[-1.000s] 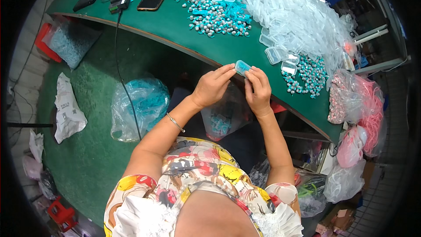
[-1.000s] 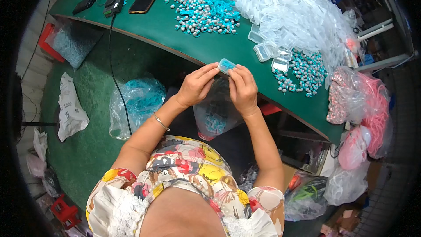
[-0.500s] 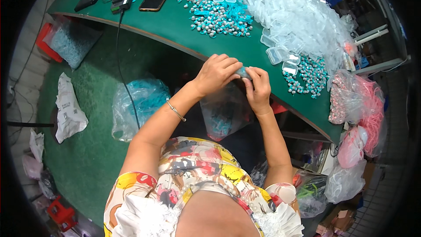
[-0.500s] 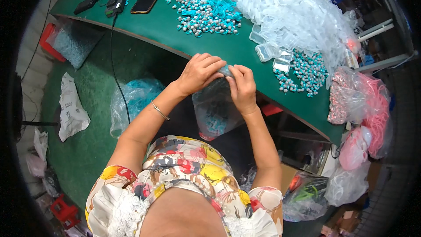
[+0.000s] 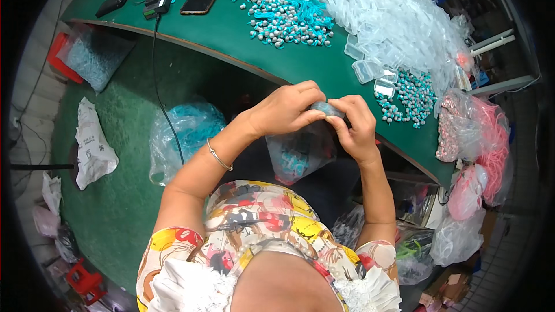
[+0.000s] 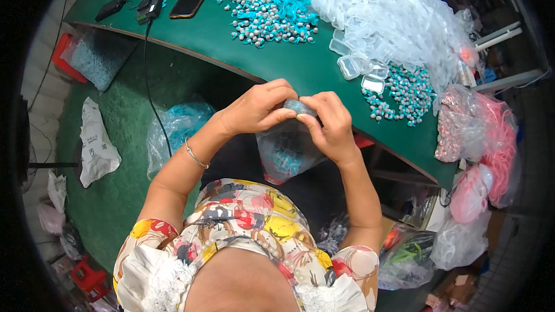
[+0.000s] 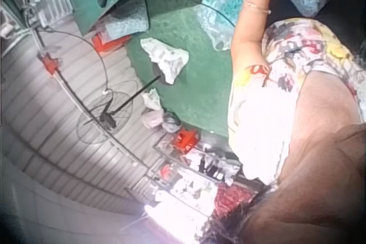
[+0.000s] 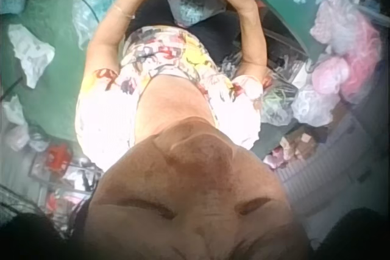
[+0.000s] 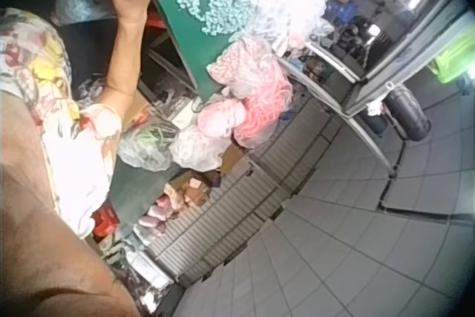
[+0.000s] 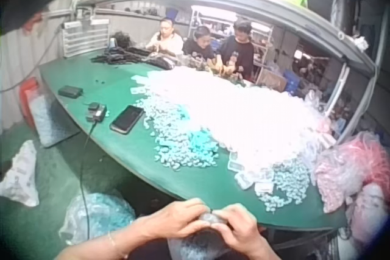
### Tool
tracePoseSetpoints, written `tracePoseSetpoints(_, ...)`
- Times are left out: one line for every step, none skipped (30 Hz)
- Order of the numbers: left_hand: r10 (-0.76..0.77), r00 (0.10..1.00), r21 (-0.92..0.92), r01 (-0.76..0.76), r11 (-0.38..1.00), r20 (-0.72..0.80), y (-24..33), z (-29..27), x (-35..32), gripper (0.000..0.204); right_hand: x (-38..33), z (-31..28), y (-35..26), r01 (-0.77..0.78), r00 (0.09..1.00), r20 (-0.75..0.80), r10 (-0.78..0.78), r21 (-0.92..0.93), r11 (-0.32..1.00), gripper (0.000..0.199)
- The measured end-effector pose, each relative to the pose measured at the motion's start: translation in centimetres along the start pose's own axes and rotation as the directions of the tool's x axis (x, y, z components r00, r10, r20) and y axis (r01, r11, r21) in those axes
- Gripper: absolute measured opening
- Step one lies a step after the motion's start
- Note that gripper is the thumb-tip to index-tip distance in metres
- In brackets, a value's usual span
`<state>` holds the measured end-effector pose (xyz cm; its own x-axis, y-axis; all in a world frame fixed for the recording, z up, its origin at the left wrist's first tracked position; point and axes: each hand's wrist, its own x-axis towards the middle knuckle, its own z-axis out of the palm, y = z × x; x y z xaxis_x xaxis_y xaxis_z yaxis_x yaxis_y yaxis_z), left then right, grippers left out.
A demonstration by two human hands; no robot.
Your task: The person sits at a green workbench and repeatedly picks up small teal and white beads, placing them into small clear plastic containers. They then close the containers and set them aside. The process is repetitive, involving picking, placing, and closing containers.
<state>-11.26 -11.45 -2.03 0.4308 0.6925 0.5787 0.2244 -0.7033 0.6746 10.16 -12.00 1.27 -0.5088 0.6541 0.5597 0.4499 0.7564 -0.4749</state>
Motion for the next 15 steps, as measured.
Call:
tracePoseSetpoints(0.014, 1.000, 0.048, -0.015, 0.999, 0.010, 0.1, 0.3, 0.0, 0.022, 0.1, -0.5, -0.3, -0.011, 1.000, 0.017, 0.012, -0.002, 1.000, 0.029)
tracePoseSetpoints(0.029, 0.999, 0.096, -0.031, 0.995, 0.023, 0.3, 0.6, -0.1, 0.022, 0.1, -0.8, -0.5, -0.024, 0.999, 0.033, 0.024, -0.004, 1.000, 0.029)
tracePoseSetpoints(0.045, 0.999, 0.086, -0.047, 0.995, 0.018, 0.5, 0.7, 0.2, 0.022, 0.0, -1.2, -0.7, -0.036, 0.999, 0.027, 0.035, 0.017, 0.999, 0.030)
tracePoseSetpoints(0.062, 0.998, 0.075, -0.063, 0.995, 0.015, 0.9, 0.7, 0.3, 0.022, -0.2, -1.6, -0.8, -0.049, 0.999, 0.019, 0.048, 0.036, 0.998, 0.030)
tracePoseSetpoints(0.079, 0.997, 0.062, -0.080, 0.995, 0.014, 1.3, 0.8, 0.5, 0.022, -0.4, -1.8, -1.0, -0.062, 0.998, 0.010, 0.062, 0.056, 0.997, 0.030)
tracePoseSetpoints(0.084, 0.996, 0.045, -0.085, 0.995, 0.010, 1.5, 0.8, 0.7, 0.022, -0.6, -2.1, -1.1, -0.095, 0.995, 0.001, 0.095, 0.108, 0.990, 0.029)
tracePoseSetpoints(0.090, 0.996, 0.026, -0.090, 0.996, 0.008, 1.7, 0.9, 0.8, 0.022, -0.8, -2.2, -1.2, -0.127, 0.991, -0.009, 0.130, 0.158, 0.979, 0.028)
tracePoseSetpoints(0.097, 0.995, 0.005, -0.097, 0.995, 0.007, 1.9, 1.0, 0.8, 0.022, -1.1, -2.4, -1.4, -0.159, 0.986, -0.020, 0.167, 0.208, 0.965, 0.027)
tracePoseSetpoints(0.091, 0.996, -0.002, -0.091, 0.996, 0.011, 1.9, 1.2, 0.8, 0.023, -1.8, -2.3, -1.3, -0.201, 0.976, -0.030, 0.215, 0.242, 0.949, 0.026)
tracePoseSetpoints(0.097, 0.995, -0.017, -0.097, 0.995, 0.025, 1.9, 1.5, 1.1, 0.023, -2.8, -2.5, -1.2, -0.245, 0.962, -0.054, 0.269, 0.268, 0.932, 0.025)
tracePoseSetpoints(0.107, 0.993, -0.036, -0.106, 0.994, 0.042, 2.0, 1.9, 1.4, 0.023, -3.7, -2.8, -1.4, -0.289, 0.942, -0.082, 0.325, 0.293, 0.911, 0.025)
tracePoseSetpoints(0.122, 0.989, -0.058, -0.117, 0.991, 0.087, 2.2, 2.5, 1.8, 0.023, -4.6, -3.1, -1.7, -0.296, 0.939, -0.100, 0.328, 0.246, 0.923, 0.022)
tracePoseSetpoints(0.148, 0.985, -0.104, -0.139, 0.985, 0.086, 2.2, 3.5, 2.0, 0.023, -5.3, -3.5, -2.1, -0.304, 0.936, -0.119, 0.330, 0.197, 0.932, 0.021)
tracePoseSetpoints(0.166, 0.980, -0.129, -0.151, 0.980, 0.107, 2.7, 4.3, 2.4, 0.023, -6.2, -3.8, -2.6, -0.343, 0.917, -0.153, 0.368, 0.166, 0.925, 0.019)
tracePoseSetpoints(0.179, 0.974, -0.153, -0.157, 0.976, 0.142, 2.6, 5.3, 2.4, 0.022, -7.0, -4.0, -3.0, -0.361, 0.905, -0.178, 0.386, 0.155, 0.919, 0.017)
